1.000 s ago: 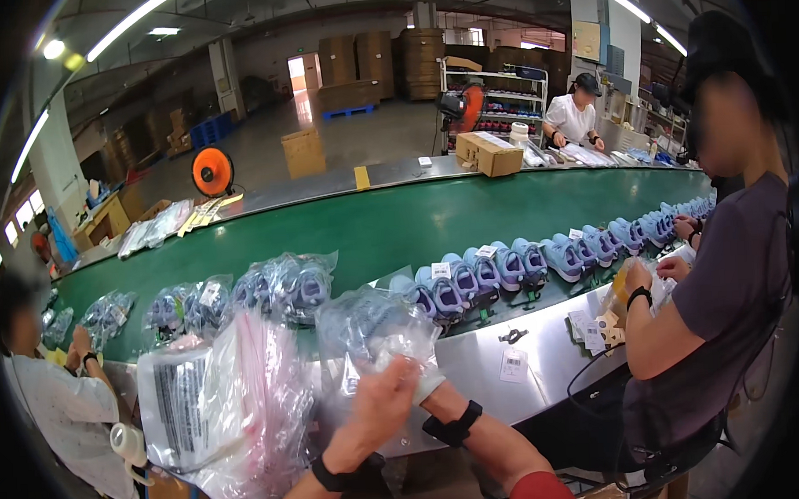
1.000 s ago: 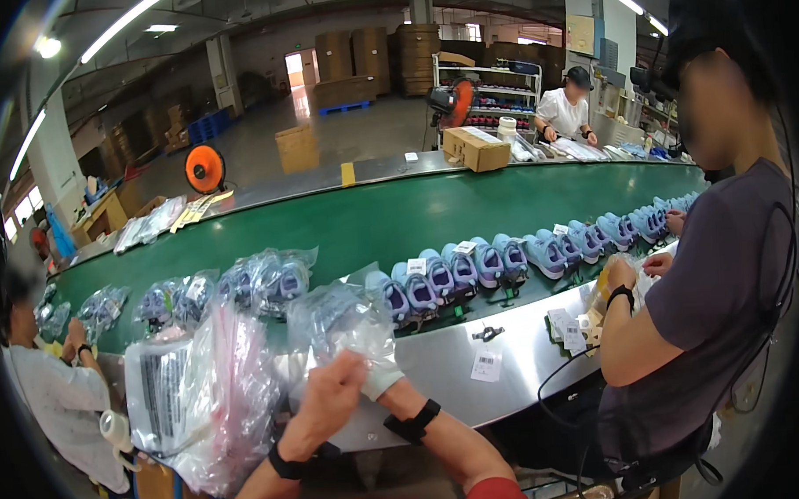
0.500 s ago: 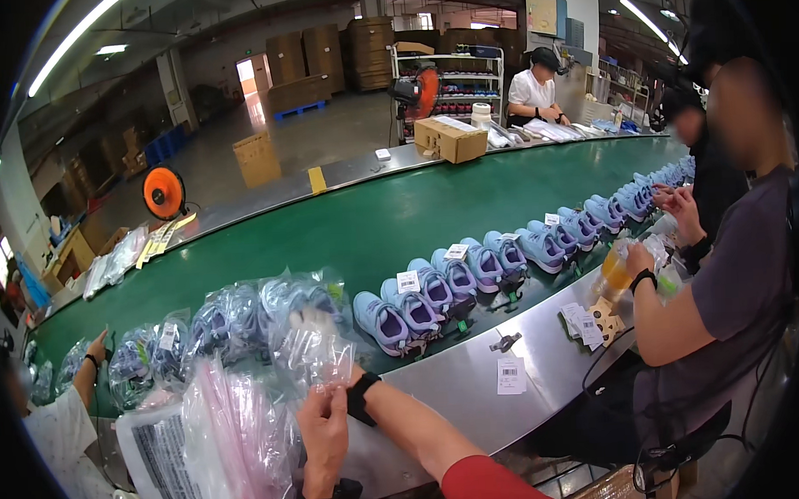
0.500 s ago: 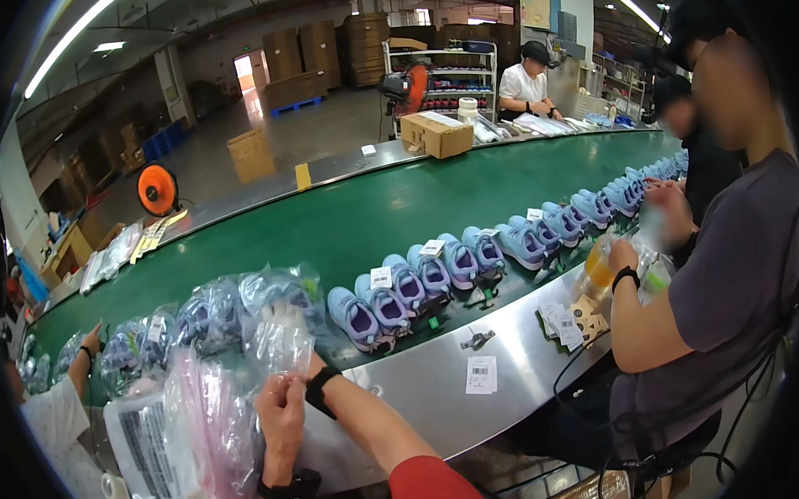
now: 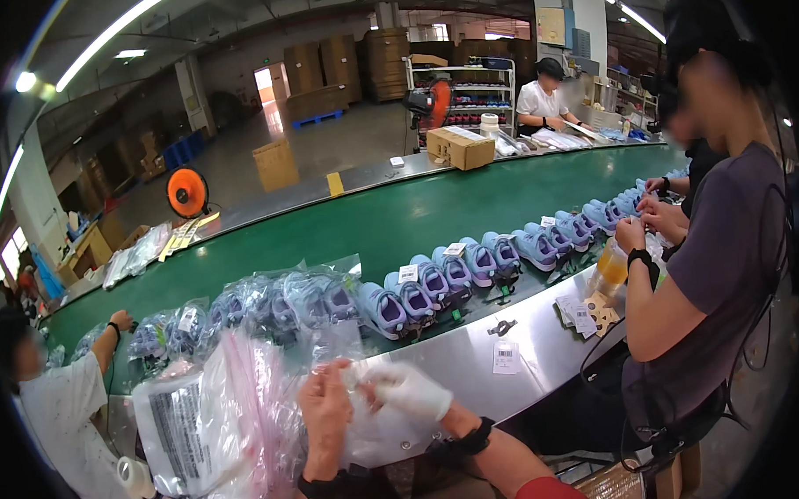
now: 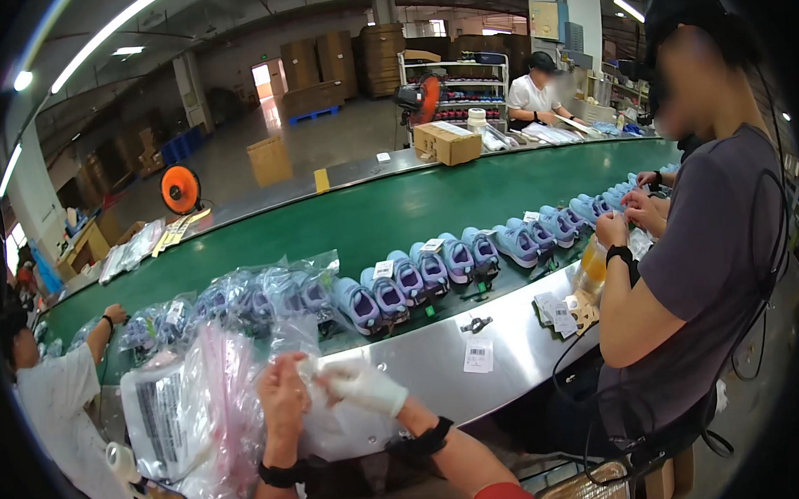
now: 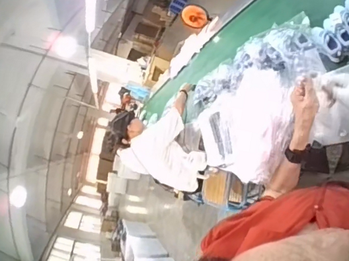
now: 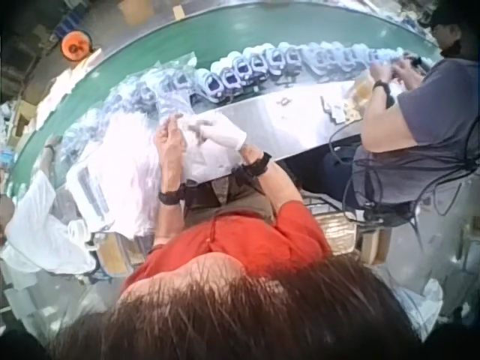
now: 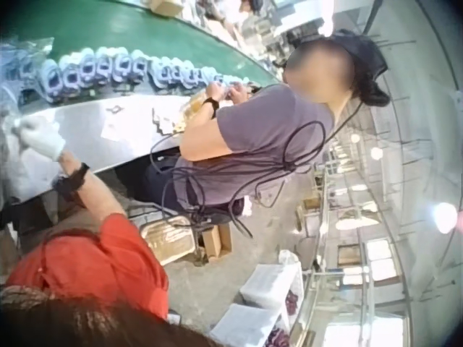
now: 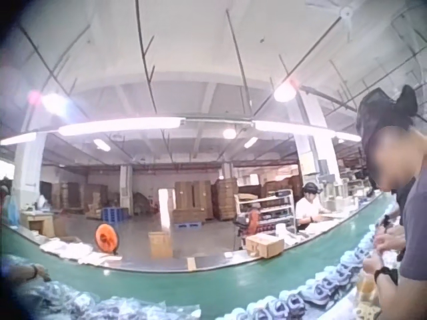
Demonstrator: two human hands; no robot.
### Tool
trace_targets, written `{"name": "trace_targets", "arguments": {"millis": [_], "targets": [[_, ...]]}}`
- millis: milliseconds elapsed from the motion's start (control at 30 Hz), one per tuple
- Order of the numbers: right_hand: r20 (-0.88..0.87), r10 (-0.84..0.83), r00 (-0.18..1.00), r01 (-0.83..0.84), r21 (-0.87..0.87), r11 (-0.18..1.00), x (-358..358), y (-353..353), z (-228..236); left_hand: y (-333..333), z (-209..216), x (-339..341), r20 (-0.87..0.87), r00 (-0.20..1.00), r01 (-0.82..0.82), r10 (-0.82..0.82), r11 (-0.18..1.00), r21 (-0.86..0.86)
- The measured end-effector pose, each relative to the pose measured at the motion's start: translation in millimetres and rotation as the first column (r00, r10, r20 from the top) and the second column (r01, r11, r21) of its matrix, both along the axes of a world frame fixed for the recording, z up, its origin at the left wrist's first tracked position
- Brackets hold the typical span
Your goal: The person places pairs of light blue and purple sneakers into clear plastic bags on a green conveyor belt. They pick up the shoes, insert them into the bags, and arrange the packaged items on the belt. The person wears white gloves and works alongside other employees in a warehouse setting.
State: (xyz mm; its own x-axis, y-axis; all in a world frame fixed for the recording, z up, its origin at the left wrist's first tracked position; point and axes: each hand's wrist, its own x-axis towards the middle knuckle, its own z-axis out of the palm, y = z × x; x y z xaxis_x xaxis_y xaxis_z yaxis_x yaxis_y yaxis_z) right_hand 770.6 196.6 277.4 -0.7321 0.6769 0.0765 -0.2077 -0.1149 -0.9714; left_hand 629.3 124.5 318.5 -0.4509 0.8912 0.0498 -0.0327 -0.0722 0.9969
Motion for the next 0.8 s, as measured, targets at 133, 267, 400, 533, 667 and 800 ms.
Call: {"name": "trace_targets", "arguments": {"millis": [133,267,400,533,667,800], "targets": [[0.244,-0.722,0.648,0.363,0.734,0.574,57.2,27.8,15.6,-12.3,16.2,-23.7,0.12,0.992,-0.043,0.031,0.994,0.104],[-0.116,-0.783,0.611,0.309,0.946,0.101,50.5,-8.9,53.3,-9.7,-2.2,-11.7,0.065,0.98,-0.194,0.186,0.97,0.146],[-0.143,-0.567,0.811,0.236,0.967,0.094,20.8,-12.6,0.1,-12.3,18.0,41.5,-0.026,0.99,0.14,-0.138,0.978,0.156],[0.729,-0.483,0.485,-0.442,0.681,0.584,-5.5,43.6,-53.1,-62.7,-5.5,92.8,-0.665,0.593,0.48,-0.453,0.863,-0.159],[0.33,-0.135,0.934,-0.026,0.44,0.897,-12.0,84.9,-33.4,-84.4,10.1,86.8,-0.484,0.743,0.47,-0.462,0.875,-0.113],[0.278,-0.247,0.928,0.045,0.577,0.815,-34.9,60.4,-12.6,-67.0,-5.7,63.3,-0.557,0.793,0.245,-0.247,0.966,-0.079]]}}
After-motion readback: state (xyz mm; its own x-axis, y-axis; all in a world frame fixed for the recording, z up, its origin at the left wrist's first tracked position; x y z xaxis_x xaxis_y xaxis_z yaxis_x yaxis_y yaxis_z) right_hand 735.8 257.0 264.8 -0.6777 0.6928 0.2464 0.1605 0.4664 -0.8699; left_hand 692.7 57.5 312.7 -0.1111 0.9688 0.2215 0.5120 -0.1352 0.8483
